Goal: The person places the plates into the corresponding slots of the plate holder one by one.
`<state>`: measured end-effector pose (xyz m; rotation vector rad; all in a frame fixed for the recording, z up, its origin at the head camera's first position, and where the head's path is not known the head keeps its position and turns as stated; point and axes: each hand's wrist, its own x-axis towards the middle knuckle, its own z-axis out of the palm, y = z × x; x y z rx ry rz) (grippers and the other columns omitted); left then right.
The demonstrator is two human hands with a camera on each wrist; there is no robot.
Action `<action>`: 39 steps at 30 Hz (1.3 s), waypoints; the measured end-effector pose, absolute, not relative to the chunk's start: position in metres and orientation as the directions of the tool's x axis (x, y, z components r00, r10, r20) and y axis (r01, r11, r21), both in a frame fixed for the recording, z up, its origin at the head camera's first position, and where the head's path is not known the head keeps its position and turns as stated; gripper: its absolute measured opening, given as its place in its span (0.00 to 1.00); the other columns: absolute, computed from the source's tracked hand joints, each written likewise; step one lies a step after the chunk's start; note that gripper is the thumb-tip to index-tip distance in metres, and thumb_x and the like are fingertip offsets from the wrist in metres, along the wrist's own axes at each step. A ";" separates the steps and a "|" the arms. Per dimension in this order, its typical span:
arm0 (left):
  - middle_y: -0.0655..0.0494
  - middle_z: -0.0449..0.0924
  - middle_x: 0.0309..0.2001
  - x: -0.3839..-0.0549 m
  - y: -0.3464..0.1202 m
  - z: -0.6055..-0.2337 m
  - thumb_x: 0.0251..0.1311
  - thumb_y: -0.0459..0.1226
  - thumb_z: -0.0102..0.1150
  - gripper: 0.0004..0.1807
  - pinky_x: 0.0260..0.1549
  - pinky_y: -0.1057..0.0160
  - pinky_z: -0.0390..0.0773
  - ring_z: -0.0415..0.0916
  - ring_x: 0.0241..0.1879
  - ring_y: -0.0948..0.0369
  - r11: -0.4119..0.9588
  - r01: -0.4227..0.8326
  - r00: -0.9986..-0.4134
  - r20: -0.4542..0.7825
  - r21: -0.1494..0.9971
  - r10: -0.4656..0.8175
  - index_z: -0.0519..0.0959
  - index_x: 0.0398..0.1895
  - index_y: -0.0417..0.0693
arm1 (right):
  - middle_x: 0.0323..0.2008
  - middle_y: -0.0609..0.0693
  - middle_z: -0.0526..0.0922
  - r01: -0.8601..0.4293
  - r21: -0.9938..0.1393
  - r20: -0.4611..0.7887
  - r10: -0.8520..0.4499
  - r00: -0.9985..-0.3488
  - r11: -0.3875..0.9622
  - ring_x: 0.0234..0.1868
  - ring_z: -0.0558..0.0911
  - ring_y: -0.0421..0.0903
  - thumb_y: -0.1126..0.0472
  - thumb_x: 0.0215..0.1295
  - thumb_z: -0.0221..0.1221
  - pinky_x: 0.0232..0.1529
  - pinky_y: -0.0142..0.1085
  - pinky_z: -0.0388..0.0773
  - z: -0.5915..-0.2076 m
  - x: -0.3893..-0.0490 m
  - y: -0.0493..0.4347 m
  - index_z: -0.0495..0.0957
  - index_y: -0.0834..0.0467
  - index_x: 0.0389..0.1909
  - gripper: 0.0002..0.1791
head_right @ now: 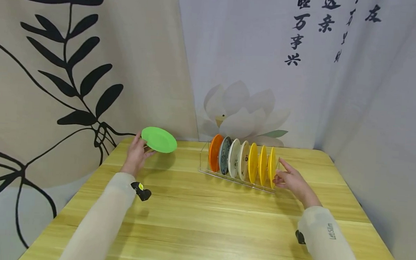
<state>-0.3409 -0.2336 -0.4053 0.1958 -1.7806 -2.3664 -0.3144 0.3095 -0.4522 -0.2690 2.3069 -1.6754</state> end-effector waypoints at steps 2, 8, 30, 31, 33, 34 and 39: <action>0.40 0.62 0.65 -0.344 -0.228 -0.403 0.76 0.33 0.39 0.33 0.63 0.40 0.67 0.70 0.57 0.46 -0.273 0.066 -0.981 0.012 0.960 -0.196 0.49 0.80 0.60 | 0.48 0.67 0.72 0.011 -0.951 -0.113 -0.313 -0.943 0.311 0.49 0.77 0.55 0.57 0.81 0.42 0.58 0.47 0.77 -0.453 -0.314 0.310 0.30 0.53 0.79 0.38; 0.47 0.64 0.63 -0.359 -0.213 -0.404 0.75 0.36 0.43 0.33 0.59 0.43 0.73 0.74 0.51 0.53 -0.257 0.062 -0.987 0.021 0.964 -0.159 0.50 0.79 0.65 | 0.47 0.66 0.72 0.009 -0.950 -0.111 -0.311 -0.944 0.312 0.49 0.77 0.55 0.55 0.81 0.43 0.57 0.46 0.78 -0.453 -0.314 0.310 0.30 0.52 0.79 0.38; 0.46 0.72 0.52 -0.381 -0.146 -0.392 0.70 0.33 0.48 0.33 0.44 0.54 0.84 0.78 0.48 0.52 -0.168 0.092 -0.996 0.093 0.981 -0.003 0.59 0.77 0.64 | 0.46 0.64 0.72 0.018 -0.951 -0.118 -0.310 -0.943 0.307 0.48 0.77 0.53 0.59 0.81 0.41 0.55 0.42 0.79 -0.454 -0.315 0.310 0.29 0.54 0.79 0.37; 0.46 0.72 0.53 -0.382 -0.144 -0.392 0.70 0.32 0.48 0.33 0.44 0.54 0.84 0.78 0.48 0.52 -0.163 0.094 -0.995 0.095 0.982 0.002 0.59 0.77 0.63 | 0.46 0.64 0.72 0.018 -0.952 -0.118 -0.309 -0.944 0.307 0.48 0.77 0.52 0.59 0.81 0.41 0.55 0.42 0.79 -0.454 -0.315 0.310 0.29 0.54 0.79 0.37; 0.45 0.72 0.53 -0.383 -0.139 -0.392 0.70 0.33 0.48 0.33 0.43 0.54 0.84 0.78 0.47 0.53 -0.139 0.099 -0.995 0.101 0.985 0.008 0.60 0.77 0.63 | 0.46 0.64 0.73 0.019 -0.951 -0.119 -0.308 -0.944 0.308 0.47 0.78 0.51 0.59 0.81 0.40 0.55 0.41 0.79 -0.454 -0.315 0.310 0.29 0.54 0.79 0.37; 0.45 0.73 0.53 -0.383 -0.137 -0.392 0.70 0.33 0.49 0.33 0.43 0.54 0.84 0.77 0.47 0.53 -0.126 0.098 -0.995 0.100 0.987 0.009 0.61 0.76 0.63 | 0.46 0.64 0.73 0.019 -0.951 -0.119 -0.308 -0.944 0.309 0.47 0.78 0.51 0.60 0.81 0.40 0.54 0.41 0.80 -0.454 -0.315 0.310 0.29 0.54 0.79 0.37; 0.46 0.73 0.51 -0.384 -0.125 -0.396 0.70 0.34 0.48 0.31 0.43 0.53 0.84 0.76 0.47 0.53 -0.046 0.098 -0.995 0.098 0.994 0.015 0.62 0.76 0.62 | 0.46 0.65 0.73 0.024 -0.950 -0.123 -0.305 -0.944 0.310 0.47 0.78 0.51 0.61 0.81 0.40 0.55 0.42 0.79 -0.454 -0.316 0.310 0.29 0.53 0.79 0.37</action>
